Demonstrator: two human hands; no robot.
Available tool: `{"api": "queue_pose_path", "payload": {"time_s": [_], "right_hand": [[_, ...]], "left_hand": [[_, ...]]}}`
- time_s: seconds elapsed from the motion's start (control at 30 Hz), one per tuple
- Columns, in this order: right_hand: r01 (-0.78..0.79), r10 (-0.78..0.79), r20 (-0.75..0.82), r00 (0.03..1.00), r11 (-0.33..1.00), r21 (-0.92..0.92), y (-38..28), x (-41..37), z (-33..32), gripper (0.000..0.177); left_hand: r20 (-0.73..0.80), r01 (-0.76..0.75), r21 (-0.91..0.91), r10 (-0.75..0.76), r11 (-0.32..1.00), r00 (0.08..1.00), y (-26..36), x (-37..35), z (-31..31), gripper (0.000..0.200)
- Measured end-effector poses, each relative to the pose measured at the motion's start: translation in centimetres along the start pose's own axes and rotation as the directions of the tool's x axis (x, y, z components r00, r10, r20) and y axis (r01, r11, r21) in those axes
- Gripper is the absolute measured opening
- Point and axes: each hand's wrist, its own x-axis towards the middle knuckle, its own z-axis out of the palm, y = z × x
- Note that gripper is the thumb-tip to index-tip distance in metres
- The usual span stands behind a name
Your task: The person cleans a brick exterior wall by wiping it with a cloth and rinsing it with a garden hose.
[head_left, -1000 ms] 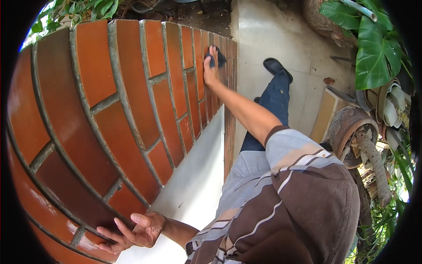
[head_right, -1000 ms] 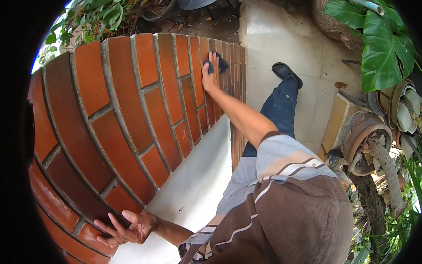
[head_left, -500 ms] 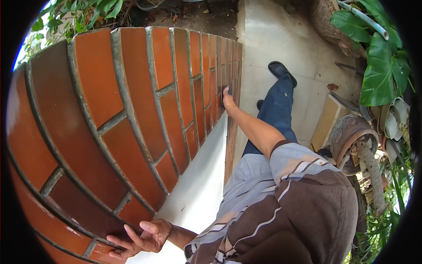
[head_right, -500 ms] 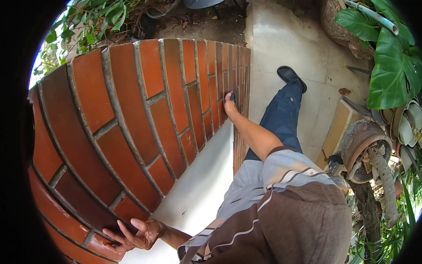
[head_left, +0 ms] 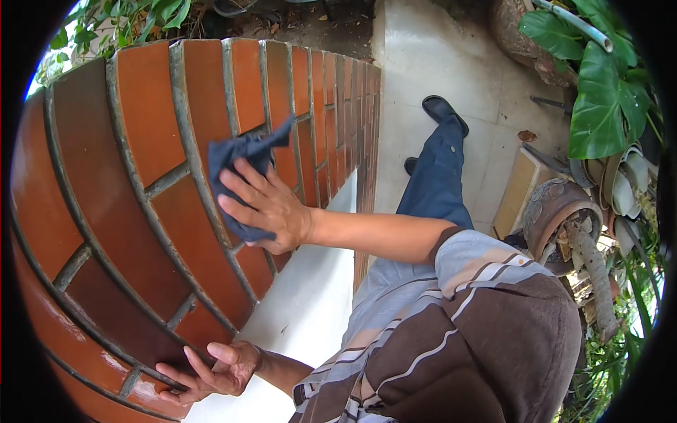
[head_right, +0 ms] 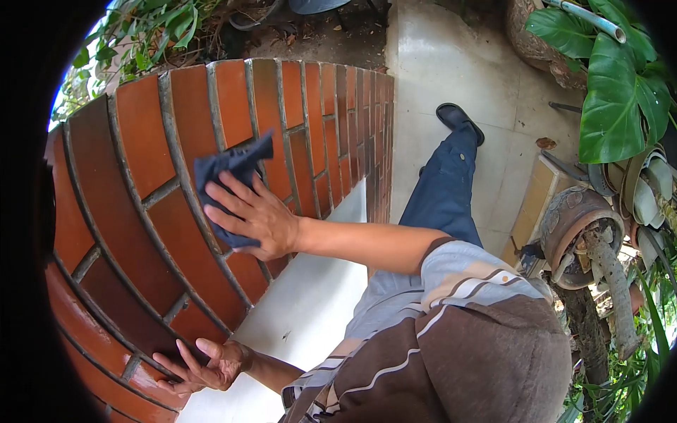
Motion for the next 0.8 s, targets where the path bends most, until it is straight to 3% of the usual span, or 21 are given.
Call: {"api": "queue_pose_path", "payload": {"time_s": [0.03,0.1,0.17,0.2,0.23,0.27,0.3,0.33,0.37,0.43,0.47,0.5,0.57,0.63,0.7,0.8], "right_hand": [[0.041,-0.039,0.031,0.999,0.998,-0.042,0.9,-2.5,0.4,0.077],[-0.065,0.074,0.087,0.993,0.992,-0.108,3.9,-8.5,-0.1,0.078],[-0.361,0.358,-0.048,0.932,0.928,-0.095,7.1,-13.0,-0.8,0.071],[-0.600,0.589,-0.124,0.799,0.796,-0.084,8.5,-14.1,-0.9,0.071],[-0.792,0.771,-0.197,0.605,0.607,-0.057,10.4,-14.8,-0.9,0.071],[-0.944,0.929,-0.207,0.307,0.325,0.056,13.3,-14.9,-1.0,0.076],[-0.975,0.972,-0.202,0.121,0.154,0.161,15.2,-13.4,-1.7,0.078],[-0.954,0.970,-0.209,0.125,0.176,0.243,18.6,-12.8,-1.8,0.077],[-0.944,0.966,-0.246,0.085,0.157,0.290,17.4,-8.2,-3.1,0.077],[-0.814,0.833,-0.405,0.377,0.506,0.284,15.0,-1.0,-3.6,0.072],[-0.682,0.690,-0.449,0.568,0.700,0.213,12.0,2.6,-3.7,0.063],[-0.509,0.490,-0.447,0.748,0.856,0.086,8.9,5.3,-3.4,0.057],[-0.225,0.216,-0.266,0.939,0.974,-0.004,0.7,8.4,-3.2,0.059],[-0.003,0.004,-0.023,1.000,1.000,0.004,-3.9,7.4,-1.8,0.070],[0.065,-0.068,0.075,0.995,0.997,0.041,-4.7,3.1,-0.3,0.078],[-0.011,0.012,0.113,0.993,1.000,-0.010,-1.7,-8.2,1.5,0.085]], "left_hand": [[0.004,0.007,0.003,-0.007,1.000,1.000,0.1,0.1,-0.1,0.021],[0.003,0.024,0.026,-0.024,0.999,1.000,0.3,0.1,-0.1,0.021],[0.024,0.049,0.071,-0.050,0.996,0.998,0.4,-0.2,-0.5,0.021],[0.030,0.054,0.082,-0.057,0.995,0.998,0.3,-0.2,-0.6,0.021],[0.025,0.056,0.087,-0.059,0.995,0.998,0.3,-0.3,-0.5,0.020],[0.021,0.060,0.092,-0.062,0.994,0.998,0.3,-0.4,-0.4,0.020],[0.020,0.060,0.097,-0.062,0.994,0.998,0.2,-0.4,-0.5,0.020],[0.019,0.065,0.106,-0.068,0.992,0.998,0.3,-0.4,-0.6,0.020],[0.016,0.072,0.112,-0.074,0.991,0.997,0.4,-0.5,-0.6,0.020],[0.012,0.084,0.118,-0.086,0.989,0.996,0.6,-0.5,-0.5,0.020],[0.006,0.086,0.116,-0.087,0.989,0.996,0.6,-0.6,-0.4,0.020],[0.002,0.085,0.115,-0.086,0.990,0.996,0.6,-0.6,-0.4,0.020],[-0.009,0.091,0.095,-0.091,0.991,0.996,0.6,-0.6,-0.4,0.020],[-0.021,0.094,0.071,-0.092,0.993,0.996,0.6,-0.5,-0.4,0.019],[-0.025,0.094,0.069,-0.092,0.993,0.995,0.7,-0.4,-0.4,0.019],[-0.021,0.101,0.117,-0.099,0.988,0.995,0.8,-0.5,-0.3,0.018]]}}
